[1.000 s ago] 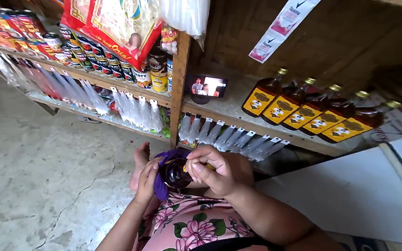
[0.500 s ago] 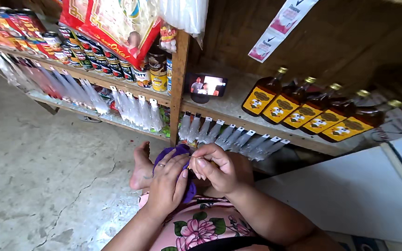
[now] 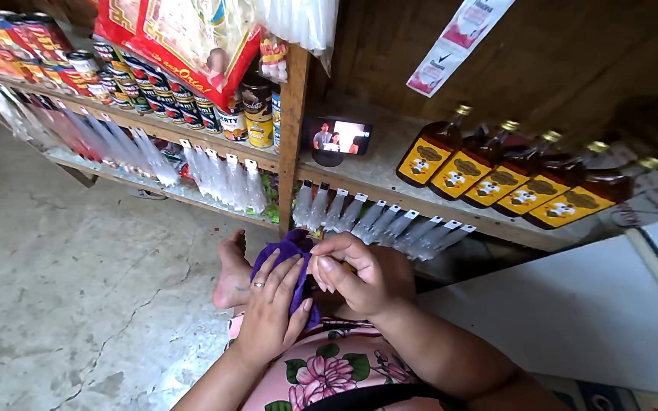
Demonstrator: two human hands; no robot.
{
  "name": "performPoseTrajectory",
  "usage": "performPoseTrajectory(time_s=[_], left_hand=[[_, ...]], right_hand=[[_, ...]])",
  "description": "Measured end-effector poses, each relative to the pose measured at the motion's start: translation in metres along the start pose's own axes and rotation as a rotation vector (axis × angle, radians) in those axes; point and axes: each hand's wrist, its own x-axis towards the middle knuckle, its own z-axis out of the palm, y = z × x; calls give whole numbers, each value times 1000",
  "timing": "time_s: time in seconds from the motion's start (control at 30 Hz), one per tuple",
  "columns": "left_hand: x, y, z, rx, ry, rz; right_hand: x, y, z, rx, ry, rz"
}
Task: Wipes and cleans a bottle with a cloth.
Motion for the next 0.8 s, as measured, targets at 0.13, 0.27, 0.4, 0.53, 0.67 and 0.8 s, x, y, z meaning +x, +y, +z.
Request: performPoseTrajectory(time_s=[0.13, 0.27, 0.4, 0.53, 0.67, 0.8], left_hand=[[-8, -4, 0, -33, -40, 42], [-12, -10, -2, -98, -94, 89], [-19, -13, 3, -45, -66, 92], [-23, -15, 7, -50, -12, 100], [-23, -17, 7, -65, 42, 148], [-23, -17, 6, -47, 62, 205]], right_hand=[[4, 1, -5, -8, 54, 22], [7, 5, -10, 47, 92, 20], [8, 5, -12, 52, 106, 24], [8, 5, -13, 55, 120, 23], [8, 7, -18, 49, 145, 15], [9, 9, -22, 58, 171, 18]])
